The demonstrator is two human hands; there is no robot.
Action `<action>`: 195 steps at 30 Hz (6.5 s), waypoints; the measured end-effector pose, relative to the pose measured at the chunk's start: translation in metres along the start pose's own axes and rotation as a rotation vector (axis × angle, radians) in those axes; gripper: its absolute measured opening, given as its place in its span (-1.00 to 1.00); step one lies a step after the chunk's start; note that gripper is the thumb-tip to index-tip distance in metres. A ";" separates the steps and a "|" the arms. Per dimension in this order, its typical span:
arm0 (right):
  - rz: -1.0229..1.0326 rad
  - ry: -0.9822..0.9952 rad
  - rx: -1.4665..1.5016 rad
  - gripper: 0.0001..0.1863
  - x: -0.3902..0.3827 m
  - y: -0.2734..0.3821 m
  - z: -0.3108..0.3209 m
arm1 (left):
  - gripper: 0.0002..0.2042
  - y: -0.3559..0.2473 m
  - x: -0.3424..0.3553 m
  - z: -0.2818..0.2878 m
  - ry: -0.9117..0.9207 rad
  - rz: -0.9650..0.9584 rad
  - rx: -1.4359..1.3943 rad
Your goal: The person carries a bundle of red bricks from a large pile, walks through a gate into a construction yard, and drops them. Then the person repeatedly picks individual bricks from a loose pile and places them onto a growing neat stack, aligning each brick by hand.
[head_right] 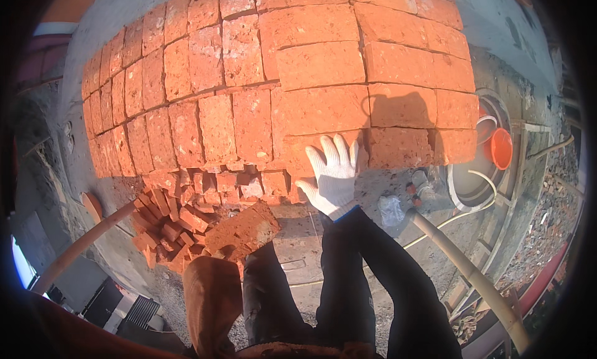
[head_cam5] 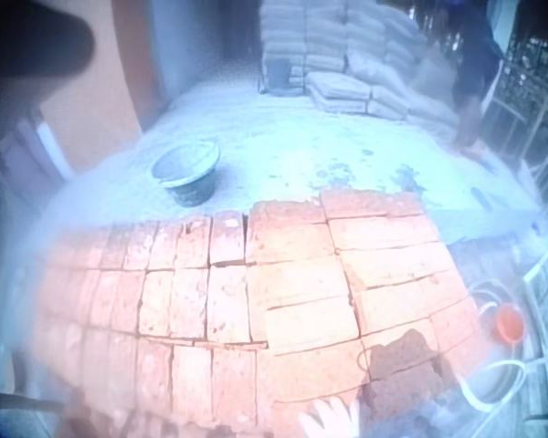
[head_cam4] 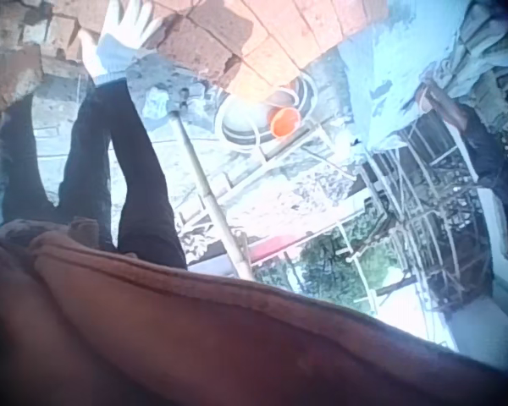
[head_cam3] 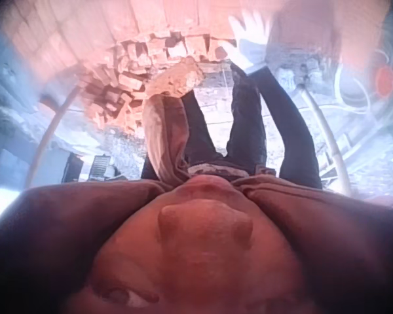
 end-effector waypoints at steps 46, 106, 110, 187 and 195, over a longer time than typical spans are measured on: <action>-0.515 -0.183 -0.177 -0.04 0.273 -0.031 0.054 | 0.48 -0.488 0.472 -0.440 0.079 -0.859 2.094; -0.340 -0.548 0.037 -0.41 -0.013 -0.123 0.007 | -0.44 0.076 0.149 -0.318 -0.183 -1.060 0.638; -0.395 -0.497 -0.049 -0.42 0.006 -0.116 0.010 | -0.50 0.067 0.154 -0.327 -0.355 -1.102 0.827; 0.403 1.145 -0.002 -0.44 -0.199 0.573 -0.669 | -0.31 0.413 0.172 0.641 -0.571 0.440 0.084; 0.166 1.173 0.287 -0.39 -0.164 0.499 -0.551 | -0.49 0.390 0.195 0.558 -0.638 0.206 -0.402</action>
Point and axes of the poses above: each hand's wrist, its own x-axis towards the middle knuckle, its own z-axis out of the back of the hand, y = z × x, the point moved 1 cm from there along x, towards the middle knuckle, and after that the axes turned 9 degrees about y, right-handed, at the moved point
